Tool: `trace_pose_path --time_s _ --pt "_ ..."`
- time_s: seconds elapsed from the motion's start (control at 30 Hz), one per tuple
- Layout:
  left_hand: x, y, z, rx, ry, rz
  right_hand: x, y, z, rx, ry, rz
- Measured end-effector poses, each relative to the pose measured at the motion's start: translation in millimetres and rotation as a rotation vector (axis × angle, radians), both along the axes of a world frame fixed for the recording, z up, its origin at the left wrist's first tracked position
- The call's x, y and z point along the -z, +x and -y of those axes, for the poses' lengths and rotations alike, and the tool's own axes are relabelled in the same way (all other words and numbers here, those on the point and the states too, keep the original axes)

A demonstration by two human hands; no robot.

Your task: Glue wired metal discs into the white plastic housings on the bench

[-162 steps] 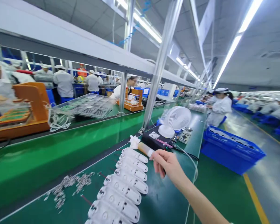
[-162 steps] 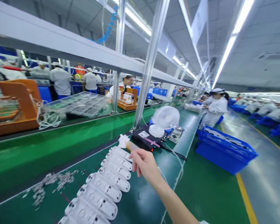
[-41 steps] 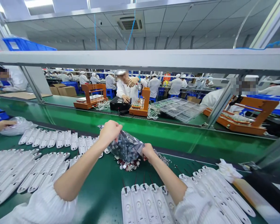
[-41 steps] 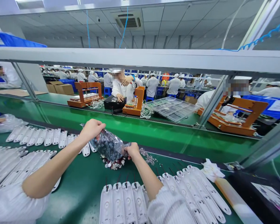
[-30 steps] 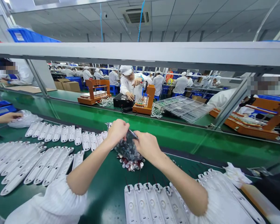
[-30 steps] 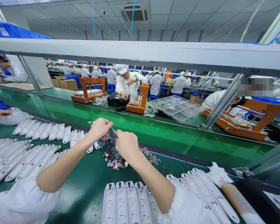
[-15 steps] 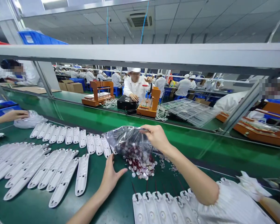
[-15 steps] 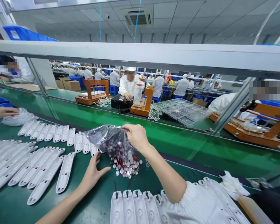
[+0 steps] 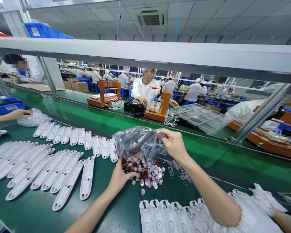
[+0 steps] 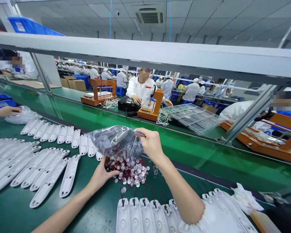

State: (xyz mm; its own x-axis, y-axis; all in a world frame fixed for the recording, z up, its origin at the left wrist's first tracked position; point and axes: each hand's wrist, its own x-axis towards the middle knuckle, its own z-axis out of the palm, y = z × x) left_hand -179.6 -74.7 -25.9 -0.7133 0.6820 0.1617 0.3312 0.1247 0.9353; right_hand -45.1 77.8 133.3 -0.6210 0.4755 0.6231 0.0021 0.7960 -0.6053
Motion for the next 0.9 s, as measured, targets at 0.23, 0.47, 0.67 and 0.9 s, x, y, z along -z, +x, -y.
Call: trace_pose_path --time_s 0.23,0.47,0.67,0.9 --pt "-2.7 3 0 0.021 -0.017 -0.059 -5.6 7 -5 0.028 -0.036 -0.025" --pt "-3.1 5 -2 0.087 -0.087 -0.169 -14.3 25 -11 0.0 -0.03 -0.004" --pt "-15.0 2 4 0.127 -0.15 -0.271 -24.4 37 -21 0.041 -0.017 -0.042" --pt "-28.7 -2 17 0.099 -0.193 -0.357 -34.1 47 -18 0.116 -0.063 -0.099"
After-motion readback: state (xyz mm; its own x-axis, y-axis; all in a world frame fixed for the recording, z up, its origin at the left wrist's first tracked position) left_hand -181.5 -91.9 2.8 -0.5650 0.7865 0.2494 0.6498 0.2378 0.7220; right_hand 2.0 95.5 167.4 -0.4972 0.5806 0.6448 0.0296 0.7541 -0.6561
